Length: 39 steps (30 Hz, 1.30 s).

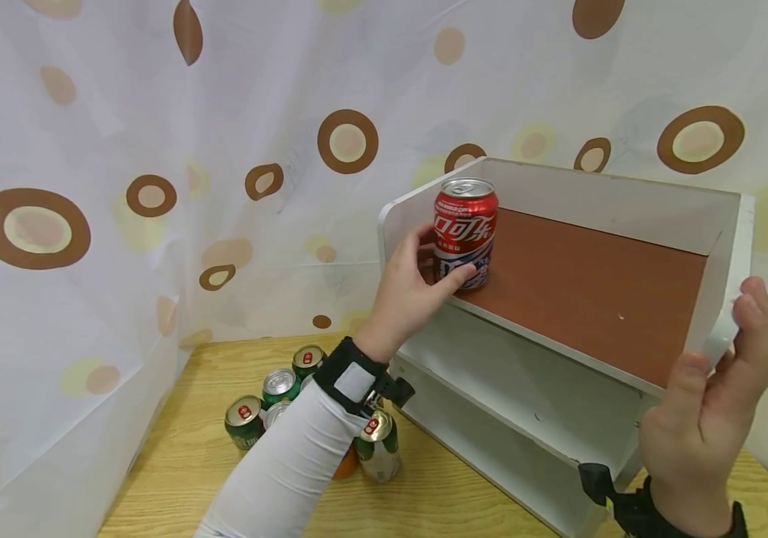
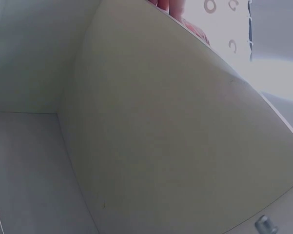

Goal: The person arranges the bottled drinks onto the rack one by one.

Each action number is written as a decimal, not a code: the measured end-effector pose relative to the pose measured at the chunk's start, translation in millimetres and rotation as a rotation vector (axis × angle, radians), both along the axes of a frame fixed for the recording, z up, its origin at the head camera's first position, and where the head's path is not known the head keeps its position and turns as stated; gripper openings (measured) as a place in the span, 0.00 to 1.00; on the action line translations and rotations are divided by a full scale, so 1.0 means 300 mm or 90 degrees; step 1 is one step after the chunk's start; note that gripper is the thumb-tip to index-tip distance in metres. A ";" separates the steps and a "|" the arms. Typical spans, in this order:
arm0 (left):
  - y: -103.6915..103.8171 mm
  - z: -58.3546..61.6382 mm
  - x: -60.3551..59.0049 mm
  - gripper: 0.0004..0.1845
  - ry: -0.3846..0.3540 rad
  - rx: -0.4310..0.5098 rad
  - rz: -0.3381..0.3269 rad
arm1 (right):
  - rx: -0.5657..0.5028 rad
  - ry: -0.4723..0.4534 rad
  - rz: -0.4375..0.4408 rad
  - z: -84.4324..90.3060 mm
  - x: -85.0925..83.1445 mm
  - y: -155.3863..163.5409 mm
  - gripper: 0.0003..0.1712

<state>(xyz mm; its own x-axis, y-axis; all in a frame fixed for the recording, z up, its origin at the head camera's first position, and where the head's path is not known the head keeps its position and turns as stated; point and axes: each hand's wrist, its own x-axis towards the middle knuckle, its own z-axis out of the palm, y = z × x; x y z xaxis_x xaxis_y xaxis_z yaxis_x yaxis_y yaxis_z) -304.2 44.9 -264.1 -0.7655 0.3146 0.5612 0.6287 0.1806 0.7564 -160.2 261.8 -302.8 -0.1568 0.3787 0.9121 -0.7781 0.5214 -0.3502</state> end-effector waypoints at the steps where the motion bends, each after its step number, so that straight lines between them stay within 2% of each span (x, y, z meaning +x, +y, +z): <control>1: 0.002 0.002 0.002 0.38 -0.002 -0.002 0.000 | -0.001 0.000 0.001 0.000 0.000 0.001 0.19; 13: 0.035 0.010 0.037 0.38 -0.020 -0.023 -0.008 | -0.010 0.001 0.009 0.001 -0.001 0.007 0.19; 21: 0.068 0.022 0.078 0.39 -0.026 -0.038 -0.018 | -0.012 0.004 0.018 0.002 0.002 0.007 0.19; 32: 0.094 0.025 0.116 0.38 -0.039 -0.033 -0.036 | 0.005 0.002 -0.004 0.000 0.001 0.006 0.21; 39: 0.118 0.024 0.141 0.39 -0.036 -0.050 -0.048 | 0.005 -0.008 -0.018 0.002 0.010 0.000 0.21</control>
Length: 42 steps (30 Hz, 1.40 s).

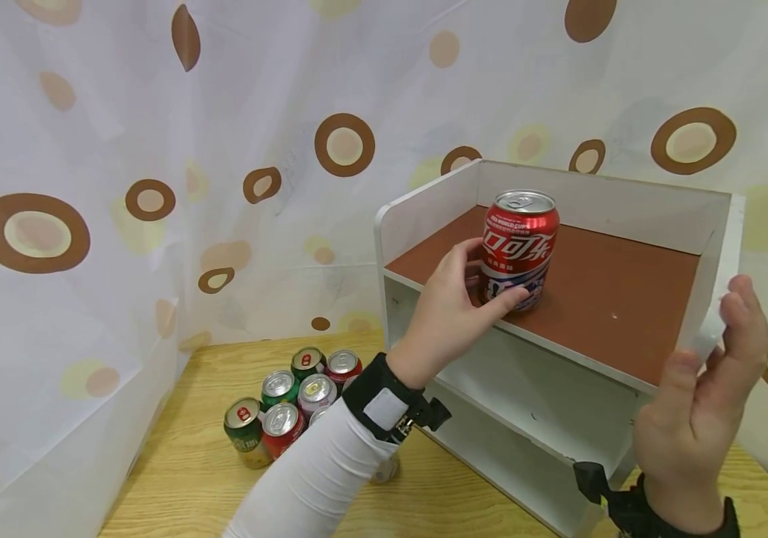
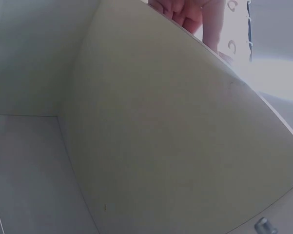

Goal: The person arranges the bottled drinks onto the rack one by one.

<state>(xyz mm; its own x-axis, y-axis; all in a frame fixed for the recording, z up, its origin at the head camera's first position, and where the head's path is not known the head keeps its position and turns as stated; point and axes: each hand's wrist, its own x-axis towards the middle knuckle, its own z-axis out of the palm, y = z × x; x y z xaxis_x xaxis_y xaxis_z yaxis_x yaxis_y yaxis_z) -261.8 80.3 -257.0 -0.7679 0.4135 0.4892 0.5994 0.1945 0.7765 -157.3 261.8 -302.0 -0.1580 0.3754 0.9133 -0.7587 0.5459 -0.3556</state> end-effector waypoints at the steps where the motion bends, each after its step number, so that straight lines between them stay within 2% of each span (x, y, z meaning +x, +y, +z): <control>1: 0.004 -0.001 0.003 0.39 0.000 0.000 0.000 | 0.000 -0.002 0.000 -0.002 0.001 0.001 0.21; 7: 0.029 0.001 0.030 0.38 0.011 0.006 -0.009 | -0.009 0.008 0.016 -0.010 -0.008 0.008 0.22; 15: 0.062 -0.002 0.061 0.38 0.059 -0.006 -0.014 | -0.015 -0.008 0.004 0.019 0.008 -0.024 0.20; 24: 0.093 -0.008 0.081 0.38 0.104 -0.011 -0.040 | -0.014 -0.019 -0.014 0.023 0.011 -0.033 0.21; 35: 0.124 -0.010 0.105 0.37 0.173 -0.012 -0.026 | -0.015 -0.014 -0.015 0.020 0.004 -0.033 0.21; 42: 0.138 -0.005 0.119 0.37 0.184 -0.030 -0.036 | -0.009 -0.020 -0.016 0.017 0.002 -0.028 0.22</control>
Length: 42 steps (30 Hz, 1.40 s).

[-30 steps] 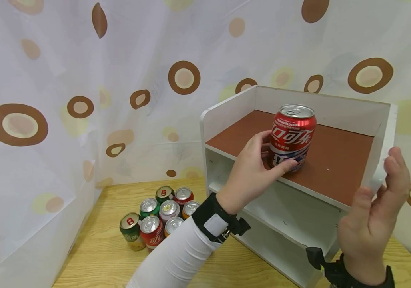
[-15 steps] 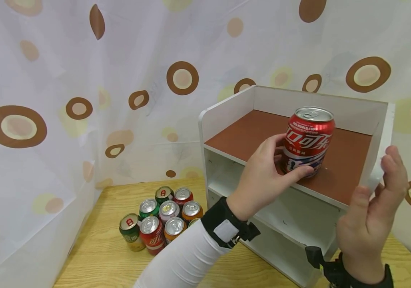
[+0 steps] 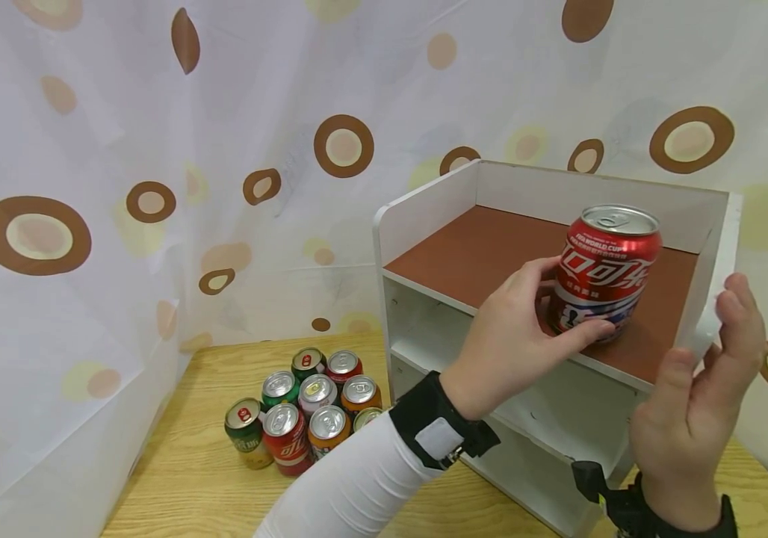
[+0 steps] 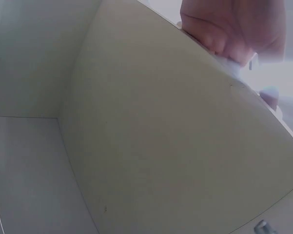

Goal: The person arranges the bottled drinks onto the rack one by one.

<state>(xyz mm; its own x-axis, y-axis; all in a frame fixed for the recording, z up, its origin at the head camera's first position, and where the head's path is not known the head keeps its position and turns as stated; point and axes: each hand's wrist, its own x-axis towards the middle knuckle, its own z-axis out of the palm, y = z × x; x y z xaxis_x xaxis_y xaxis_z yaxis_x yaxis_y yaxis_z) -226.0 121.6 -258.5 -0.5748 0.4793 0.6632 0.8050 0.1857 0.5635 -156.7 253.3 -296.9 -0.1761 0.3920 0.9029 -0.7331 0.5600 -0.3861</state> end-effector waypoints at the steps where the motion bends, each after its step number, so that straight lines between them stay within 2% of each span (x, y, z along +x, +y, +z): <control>1: 0.002 0.001 0.002 0.37 0.000 -0.004 -0.003 | 0.001 -0.002 -0.001 0.000 0.000 0.000 0.22; 10: 0.034 0.009 0.030 0.37 -0.004 -0.026 -0.019 | 0.018 -0.014 -0.018 -0.002 0.002 0.006 0.23; 26: 0.067 0.003 0.056 0.39 0.062 -0.056 0.005 | 0.019 -0.017 -0.009 -0.007 0.000 0.013 0.23; 32: 0.060 0.000 0.056 0.44 0.076 -0.093 0.004 | 0.018 -0.018 -0.006 -0.004 0.000 0.013 0.23; 36: 0.043 0.003 0.050 0.47 0.053 -0.125 -0.010 | 0.024 -0.019 -0.004 -0.002 0.001 0.013 0.23; 39: 0.020 0.007 0.045 0.46 0.033 -0.136 -0.028 | 0.027 -0.017 0.003 -0.002 0.001 0.009 0.23; 42: -0.010 0.011 0.041 0.43 0.048 -0.139 -0.041 | 0.029 -0.011 0.007 -0.002 0.001 0.004 0.22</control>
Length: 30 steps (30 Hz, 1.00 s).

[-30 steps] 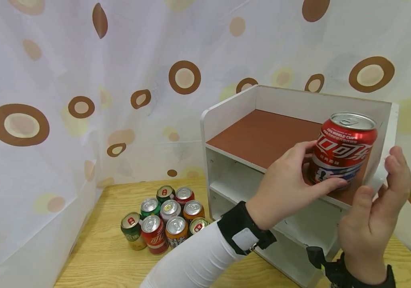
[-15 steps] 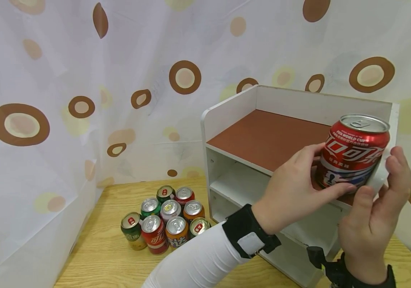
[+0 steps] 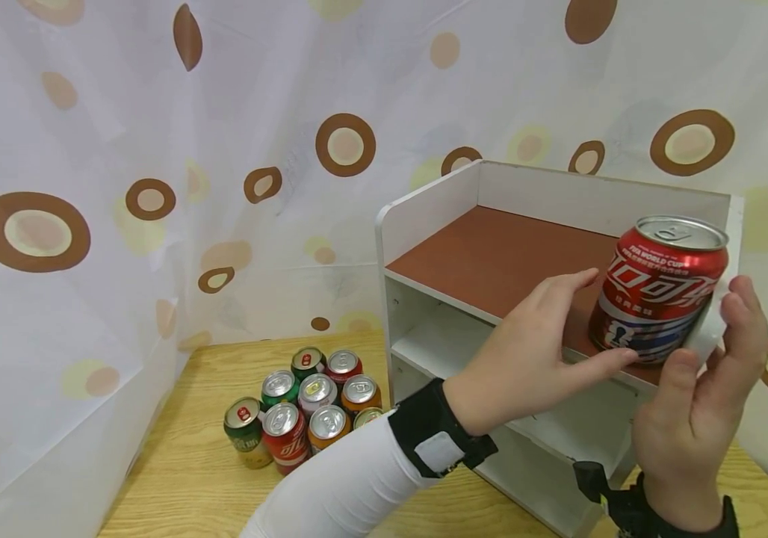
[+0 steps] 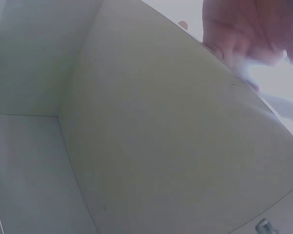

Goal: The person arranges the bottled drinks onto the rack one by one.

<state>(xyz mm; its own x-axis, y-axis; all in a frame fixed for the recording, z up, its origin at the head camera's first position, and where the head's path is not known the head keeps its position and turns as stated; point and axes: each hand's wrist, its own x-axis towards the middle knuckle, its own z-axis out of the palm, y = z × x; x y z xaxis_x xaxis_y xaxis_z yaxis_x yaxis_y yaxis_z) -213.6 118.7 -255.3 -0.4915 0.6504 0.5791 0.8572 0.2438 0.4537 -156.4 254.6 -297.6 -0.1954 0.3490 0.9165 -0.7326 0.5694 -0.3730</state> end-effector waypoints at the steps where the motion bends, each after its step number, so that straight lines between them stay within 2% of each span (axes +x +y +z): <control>1: -0.012 0.002 -0.001 0.42 0.014 0.000 -0.001 | -0.002 0.002 0.003 0.000 -0.001 -0.002 0.22; 6: -0.067 0.019 -0.010 0.38 0.075 0.025 -0.009 | -0.010 0.005 0.006 0.004 0.002 -0.006 0.22; 13: -0.143 0.042 -0.025 0.29 0.091 0.057 -0.001 | -0.014 0.003 0.013 0.006 0.001 -0.014 0.20; 21: -0.236 0.052 -0.044 0.20 0.076 0.095 -0.008 | -0.025 0.004 0.023 0.004 -0.001 -0.016 0.19; 30: -0.338 0.017 -0.068 0.19 -0.006 0.137 -0.009 | -0.034 0.011 0.020 -0.012 -0.006 0.003 0.20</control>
